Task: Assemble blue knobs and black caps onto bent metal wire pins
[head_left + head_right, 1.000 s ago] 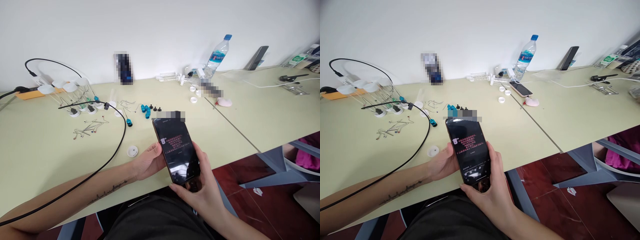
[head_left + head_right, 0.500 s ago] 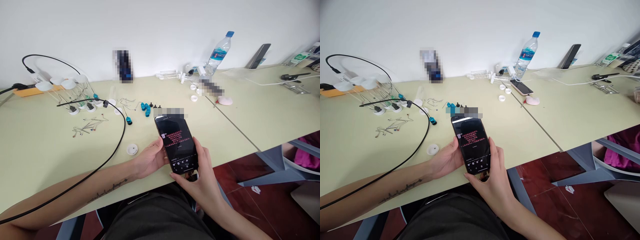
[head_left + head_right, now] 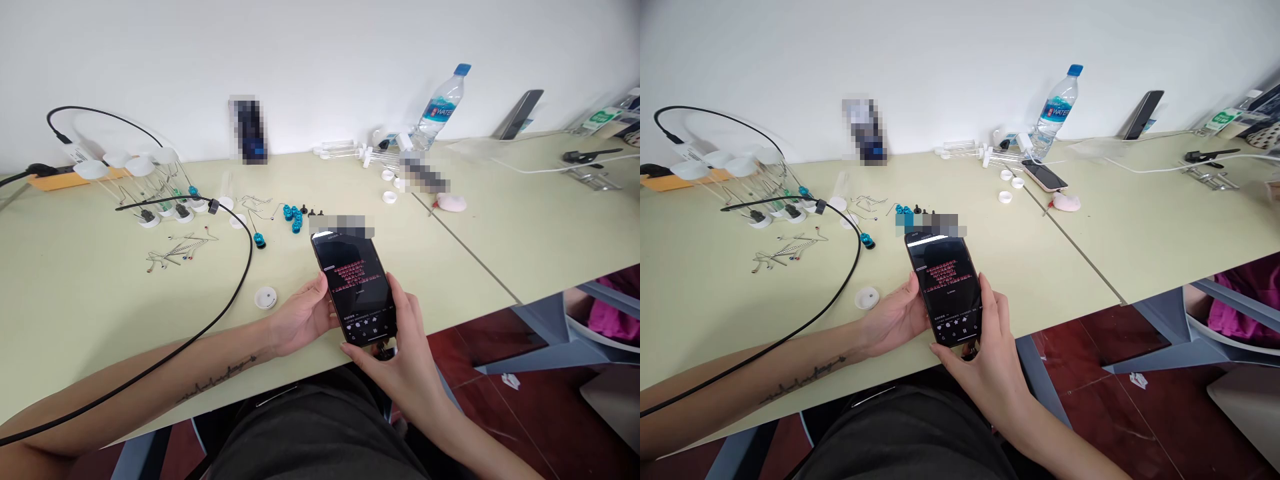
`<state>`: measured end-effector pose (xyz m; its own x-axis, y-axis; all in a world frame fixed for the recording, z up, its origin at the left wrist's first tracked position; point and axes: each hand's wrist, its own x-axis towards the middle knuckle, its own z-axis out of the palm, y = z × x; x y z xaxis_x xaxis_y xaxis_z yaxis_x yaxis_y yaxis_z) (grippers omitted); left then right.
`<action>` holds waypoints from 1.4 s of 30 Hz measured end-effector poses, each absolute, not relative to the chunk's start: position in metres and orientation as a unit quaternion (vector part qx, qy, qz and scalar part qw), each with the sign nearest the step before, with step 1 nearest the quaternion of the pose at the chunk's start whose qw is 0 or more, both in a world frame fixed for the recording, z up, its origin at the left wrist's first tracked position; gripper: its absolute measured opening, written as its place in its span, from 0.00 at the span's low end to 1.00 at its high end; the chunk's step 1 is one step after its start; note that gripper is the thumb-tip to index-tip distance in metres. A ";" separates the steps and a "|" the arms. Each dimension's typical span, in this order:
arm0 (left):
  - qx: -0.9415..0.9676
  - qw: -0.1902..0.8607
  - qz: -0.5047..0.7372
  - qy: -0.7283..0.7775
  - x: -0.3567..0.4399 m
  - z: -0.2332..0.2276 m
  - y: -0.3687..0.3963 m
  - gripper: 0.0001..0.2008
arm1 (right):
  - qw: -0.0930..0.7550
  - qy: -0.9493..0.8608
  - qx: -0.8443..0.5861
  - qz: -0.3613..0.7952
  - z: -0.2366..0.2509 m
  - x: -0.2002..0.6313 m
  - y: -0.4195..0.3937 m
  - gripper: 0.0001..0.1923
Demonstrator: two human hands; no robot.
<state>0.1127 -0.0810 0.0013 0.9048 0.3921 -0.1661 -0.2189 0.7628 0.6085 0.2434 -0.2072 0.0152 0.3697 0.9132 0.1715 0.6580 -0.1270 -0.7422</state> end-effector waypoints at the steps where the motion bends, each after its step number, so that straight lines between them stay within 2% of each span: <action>1: 0.302 0.928 0.165 0.144 0.113 0.001 -0.081 0.27 | 0.385 -0.537 -0.732 0.167 0.015 0.243 -0.207 0.53; 14: 0.312 0.925 0.163 0.142 0.112 0.001 -0.081 0.26 | 0.351 -0.539 -0.751 0.148 0.014 0.245 -0.206 0.57; 29: 0.295 0.930 0.172 0.139 0.114 0.003 -0.082 0.25 | 0.354 -0.540 -0.751 0.140 0.014 0.243 -0.205 0.55; 33: 0.312 0.924 0.172 0.138 0.113 0.002 -0.081 0.26 | 0.388 -0.530 -0.736 0.164 0.015 0.244 -0.205 0.52; 37: 0.321 0.920 0.166 0.149 0.112 0.004 -0.081 0.31 | 0.421 -0.521 -0.709 0.221 0.017 0.245 -0.205 0.50; 42: 0.334 0.916 0.175 0.140 0.110 0.005 -0.080 0.32 | 0.455 -0.504 -0.670 0.300 0.021 0.247 -0.207 0.45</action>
<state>0.1101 -0.0803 0.0048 0.8995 0.4140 -0.1396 -0.2272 0.7162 0.6599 0.2467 -0.2070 0.0208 0.3118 0.9485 0.0565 0.4031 -0.0782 -0.9118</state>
